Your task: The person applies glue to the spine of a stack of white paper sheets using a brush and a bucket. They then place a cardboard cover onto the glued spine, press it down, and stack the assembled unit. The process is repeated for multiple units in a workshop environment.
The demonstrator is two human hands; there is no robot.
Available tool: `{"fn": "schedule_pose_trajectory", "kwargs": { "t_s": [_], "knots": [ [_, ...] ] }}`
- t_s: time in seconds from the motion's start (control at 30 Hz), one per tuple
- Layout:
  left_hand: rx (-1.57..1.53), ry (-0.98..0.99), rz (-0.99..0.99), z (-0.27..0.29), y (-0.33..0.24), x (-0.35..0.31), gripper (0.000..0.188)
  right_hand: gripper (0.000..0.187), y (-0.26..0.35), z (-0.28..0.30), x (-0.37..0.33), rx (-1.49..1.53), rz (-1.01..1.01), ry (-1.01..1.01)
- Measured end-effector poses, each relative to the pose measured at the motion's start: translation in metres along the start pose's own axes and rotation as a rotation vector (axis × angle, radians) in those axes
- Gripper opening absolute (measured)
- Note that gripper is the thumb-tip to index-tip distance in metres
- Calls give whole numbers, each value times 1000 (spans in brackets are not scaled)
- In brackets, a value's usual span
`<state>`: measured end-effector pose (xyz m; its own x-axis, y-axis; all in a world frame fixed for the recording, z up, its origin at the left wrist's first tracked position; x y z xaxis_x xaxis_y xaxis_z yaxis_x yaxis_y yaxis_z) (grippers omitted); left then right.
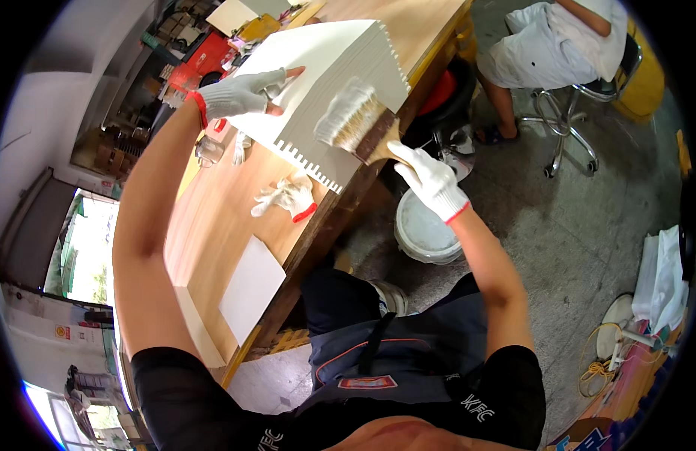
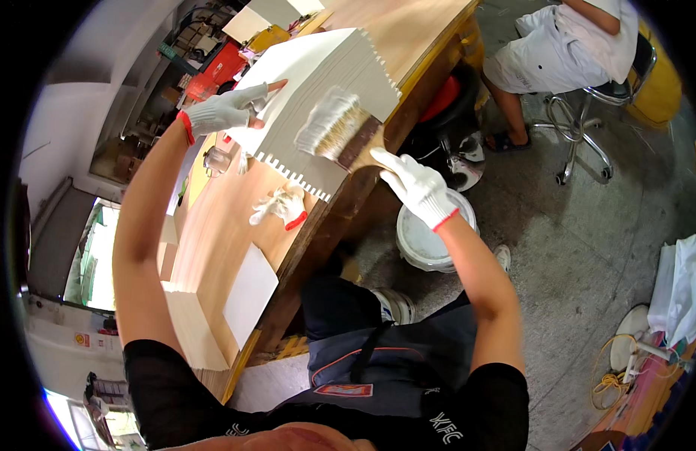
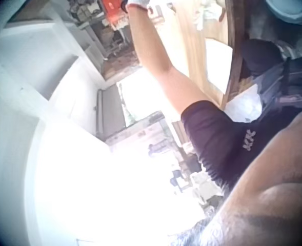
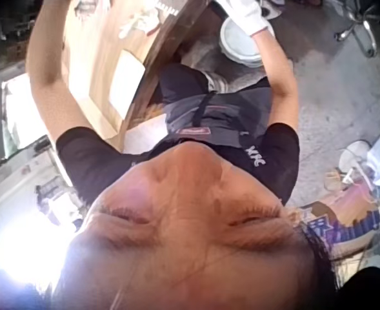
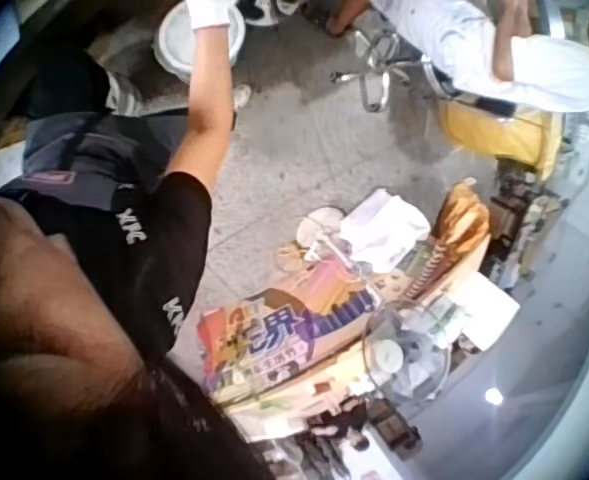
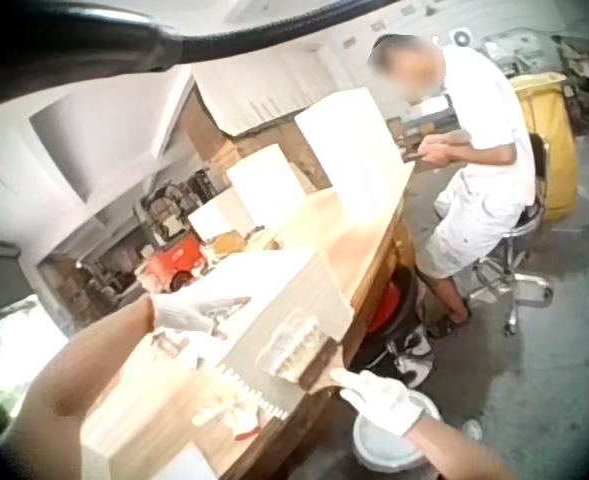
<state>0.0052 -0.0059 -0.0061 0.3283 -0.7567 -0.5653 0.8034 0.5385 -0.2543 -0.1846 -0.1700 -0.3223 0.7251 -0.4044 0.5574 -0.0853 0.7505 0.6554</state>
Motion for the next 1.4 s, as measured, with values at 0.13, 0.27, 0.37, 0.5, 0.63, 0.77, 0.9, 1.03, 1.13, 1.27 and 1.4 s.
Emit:
{"fn": "schedule_pose_trajectory", "kwargs": {
  "t_s": [0.13,0.27,0.37,0.5,0.63,0.77,0.9,1.03,1.13,1.27,1.4],
  "knots": [
    [49,76,-45,6,-6,30,115,46,-15,35,-2,-44,125,-96],
    [195,93,103,24,-16,46,140,48,3,35,49,-145,335,-53],
    [177,75,-5,29,-5,51,148,38,-28,15,53,-43,162,-69],
    [180,67,-31,29,-5,56,151,44,-78,9,-3,-26,-88,39],
    [243,63,-23,27,5,54,145,43,-15,20,44,490,-196,-69],
    [238,38,-97,29,7,58,139,43,23,-34,25,592,-314,-66],
    [327,38,-72,24,4,56,139,42,-11,-41,-65,362,-403,233],
    [317,10,-131,25,29,57,140,43,23,14,-17,513,-353,23],
    [291,-2,-174,28,25,62,142,43,60,-1,29,574,-248,-121],
    [305,13,-188,28,24,64,143,41,31,-58,-39,420,-249,-42],
    [354,15,-122,23,14,56,146,41,-21,-25,-57,283,-337,4]
  ]
}}
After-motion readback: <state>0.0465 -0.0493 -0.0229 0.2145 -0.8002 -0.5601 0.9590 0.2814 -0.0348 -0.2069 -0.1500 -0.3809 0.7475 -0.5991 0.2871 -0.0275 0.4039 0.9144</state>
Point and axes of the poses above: each hand's wrist, its own x-axis towards the middle knuckle, its own z-axis out of the back of the hand, y = z × x, the point moved 1 cm from there along x, towards the middle knuckle, and after that the axes turned 15 degrees about -z, right-handed, at the moved point
